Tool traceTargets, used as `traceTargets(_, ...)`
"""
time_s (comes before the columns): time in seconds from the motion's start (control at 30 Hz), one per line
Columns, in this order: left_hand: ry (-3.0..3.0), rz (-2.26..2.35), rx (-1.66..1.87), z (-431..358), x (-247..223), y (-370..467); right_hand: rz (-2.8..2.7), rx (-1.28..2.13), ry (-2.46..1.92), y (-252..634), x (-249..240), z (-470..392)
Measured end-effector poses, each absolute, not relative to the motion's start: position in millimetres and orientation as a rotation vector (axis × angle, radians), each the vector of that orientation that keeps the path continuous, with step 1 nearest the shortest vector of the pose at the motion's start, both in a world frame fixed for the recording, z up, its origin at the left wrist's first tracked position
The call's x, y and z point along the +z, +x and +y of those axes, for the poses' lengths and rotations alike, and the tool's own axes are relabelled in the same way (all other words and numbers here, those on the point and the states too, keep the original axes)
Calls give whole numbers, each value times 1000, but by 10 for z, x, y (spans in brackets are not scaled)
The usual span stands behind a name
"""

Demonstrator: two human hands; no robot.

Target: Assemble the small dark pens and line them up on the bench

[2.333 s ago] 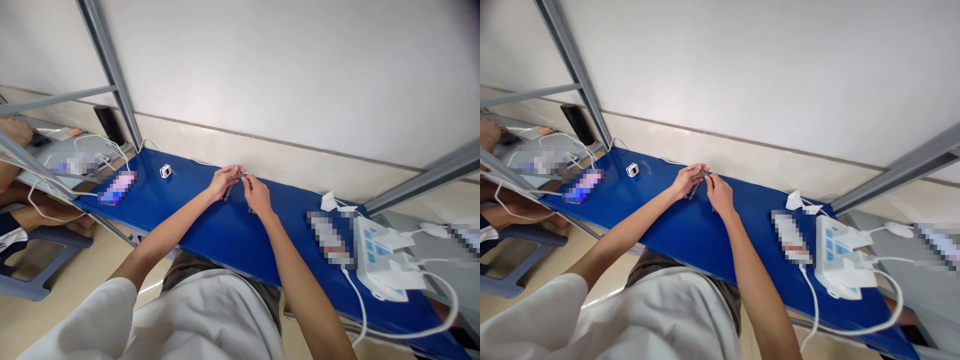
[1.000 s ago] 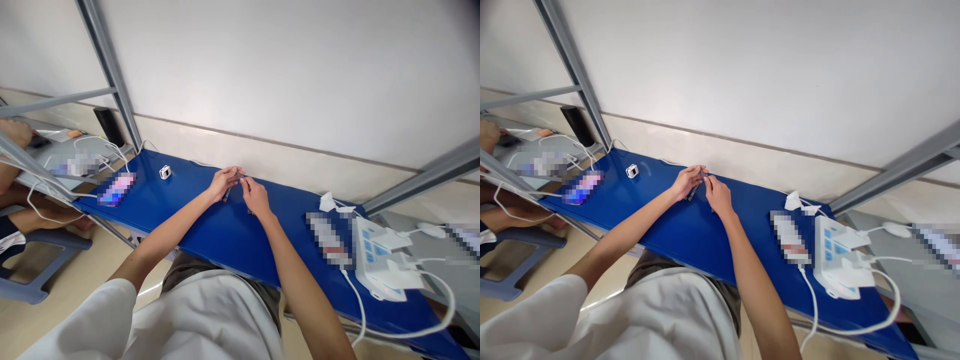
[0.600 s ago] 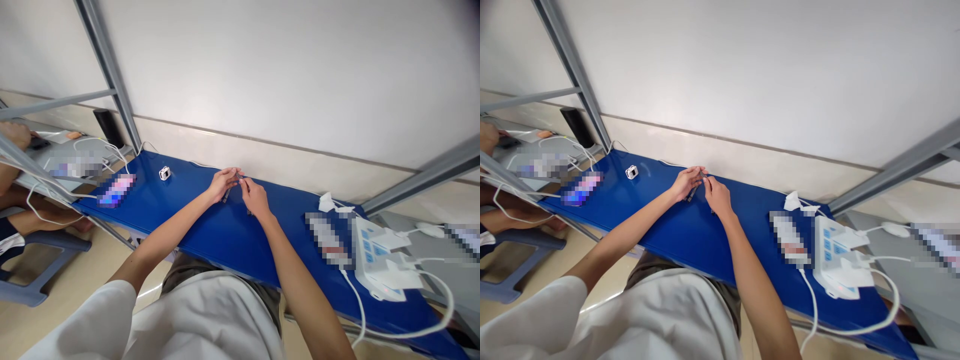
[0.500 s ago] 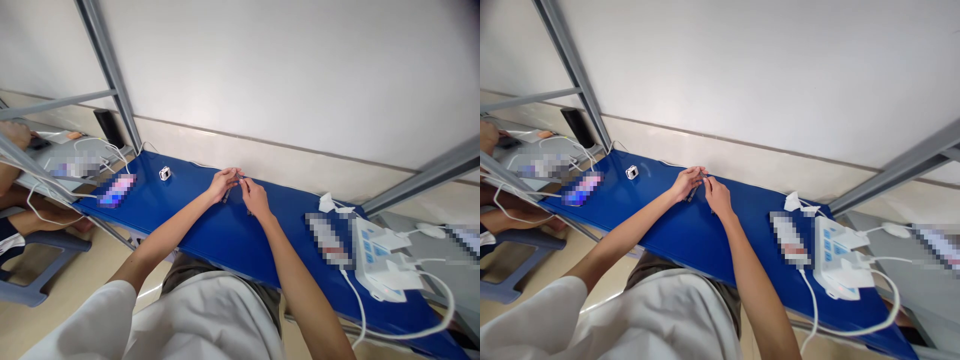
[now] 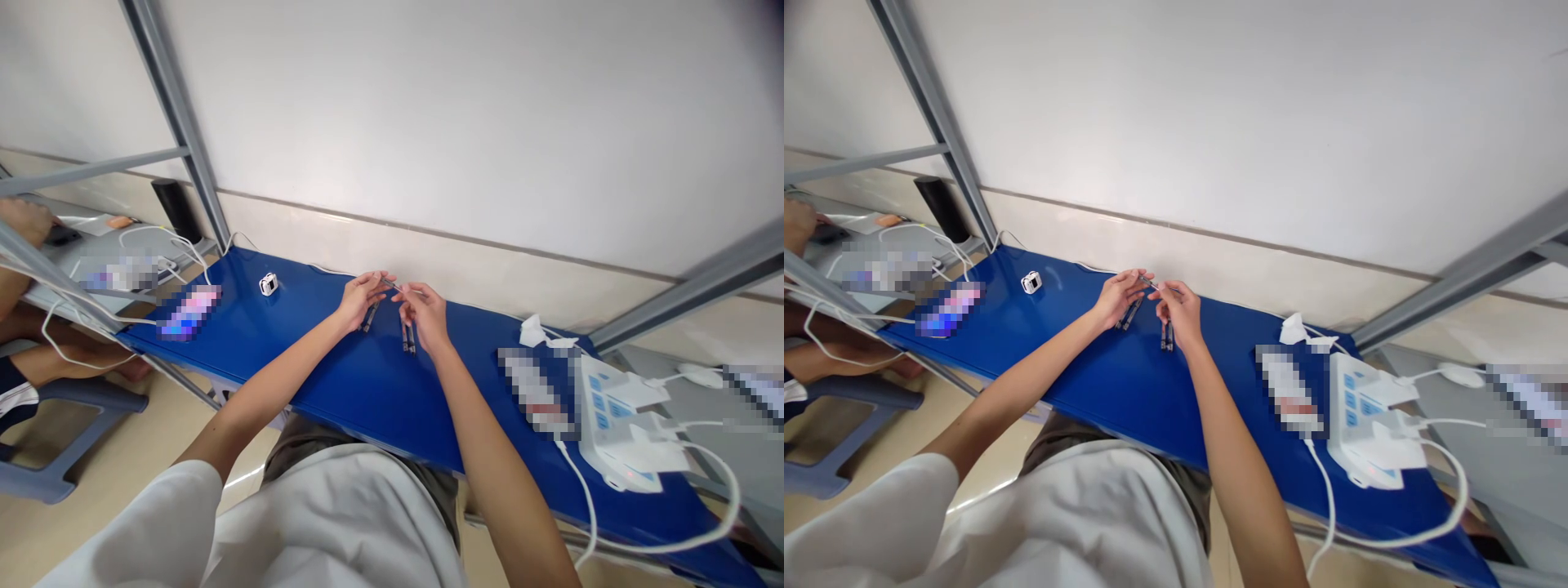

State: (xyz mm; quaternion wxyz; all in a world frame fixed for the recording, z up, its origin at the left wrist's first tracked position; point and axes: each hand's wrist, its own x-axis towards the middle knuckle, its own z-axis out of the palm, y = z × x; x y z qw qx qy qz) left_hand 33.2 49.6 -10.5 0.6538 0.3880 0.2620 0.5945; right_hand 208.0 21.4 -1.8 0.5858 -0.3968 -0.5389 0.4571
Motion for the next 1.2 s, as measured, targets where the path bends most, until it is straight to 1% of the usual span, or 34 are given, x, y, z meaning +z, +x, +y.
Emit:
traceTargets(0.1,875,655,1374,490,-107,342,-1073,1109,-852,2126,6,261)
traceTargets(0.27,1050,709,1321,466,-146,388,-928,1026,-818,2212,-22,345)
traceTargets(0.5,1259,736,1299,420,-178,466,-922,1079,-763,2336,-60,430)
traceTargets(0.7,1260,750,1304,429,-203,471,-958,1075,-782,2359,-119,471)
traceTargets(0.83,1309,758,1303,439,-215,458,-888,1092,-767,2351,-149,477)
traceTargets(1.03,1612,921,1299,413,-185,390,-857,1054,-800,2292,-125,439)
traceTargets(1.2,1448,972,1325,436,-184,395,-938,1065,-771,2217,-48,386)
